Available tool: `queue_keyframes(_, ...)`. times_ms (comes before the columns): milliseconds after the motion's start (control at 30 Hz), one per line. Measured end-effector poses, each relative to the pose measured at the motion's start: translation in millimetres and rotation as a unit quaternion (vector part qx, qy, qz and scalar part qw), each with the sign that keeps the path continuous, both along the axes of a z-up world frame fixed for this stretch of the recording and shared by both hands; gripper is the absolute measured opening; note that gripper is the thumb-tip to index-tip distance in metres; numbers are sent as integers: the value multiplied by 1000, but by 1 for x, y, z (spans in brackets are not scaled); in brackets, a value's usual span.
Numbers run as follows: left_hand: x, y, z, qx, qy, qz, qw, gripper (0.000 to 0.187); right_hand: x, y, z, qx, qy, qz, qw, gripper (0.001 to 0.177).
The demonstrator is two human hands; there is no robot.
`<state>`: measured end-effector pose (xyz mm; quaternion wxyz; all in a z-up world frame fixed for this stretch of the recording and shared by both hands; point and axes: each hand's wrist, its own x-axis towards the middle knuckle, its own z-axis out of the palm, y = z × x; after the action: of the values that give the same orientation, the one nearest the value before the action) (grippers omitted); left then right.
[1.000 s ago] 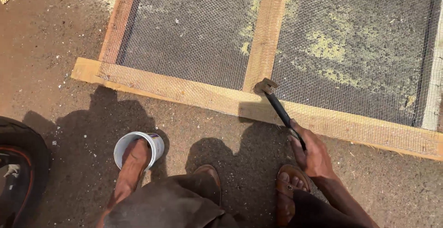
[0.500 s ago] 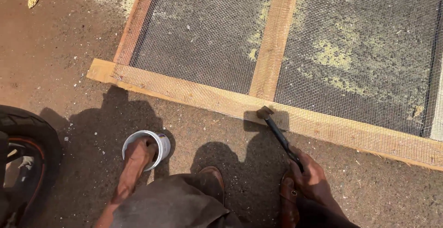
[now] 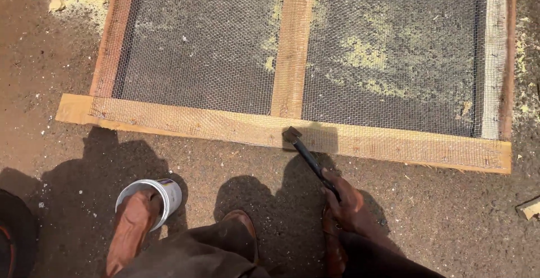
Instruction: Hammering small nails into a wooden frame to secure a mesh screen.
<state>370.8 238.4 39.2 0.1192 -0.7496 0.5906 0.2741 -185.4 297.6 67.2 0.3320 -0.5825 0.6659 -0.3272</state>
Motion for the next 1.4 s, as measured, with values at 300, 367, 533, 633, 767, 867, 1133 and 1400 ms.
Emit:
queue_keyframes(300, -61, -78, 107, 13, -41, -77, 996, 32, -9, 14, -41, 11, 59, 27, 998, 40)
queue_keyframes(367, -112, -91, 153, 72, -108, -47, 990, 32, -9, 18, -50, 41, 73, 32, 996, 41)
queue_keyframes(533, -131, -83, 77, 90, 74, -232, 966, 35, -10, 6, -25, 36, 80, 29, 996, 45)
queue_keyframes(633, -198, -108, 75, 54, 265, -250, 930, 26, -12, 4, -20, 44, 48, 28, 997, 47)
queue_keyframes(767, -285, -160, 84, 31, 312, -215, 925, 5, -6, 0, -15, 34, 26, 17, 999, 48)
queue_keyframes(867, -329, -208, 44, -29, 430, -182, 884, 8, -5, -5, -14, -28, 42, 21, 999, 46)
queue_keyframes(1133, -391, -293, -8, -61, 384, -109, 915, 8, -9, -9, -22, 102, -20, -1, 995, 48)
queue_keyframes(1400, -399, -310, -65, -69, 392, -167, 902, 17, -24, 14, -75, 43, -39, 50, 997, 41)
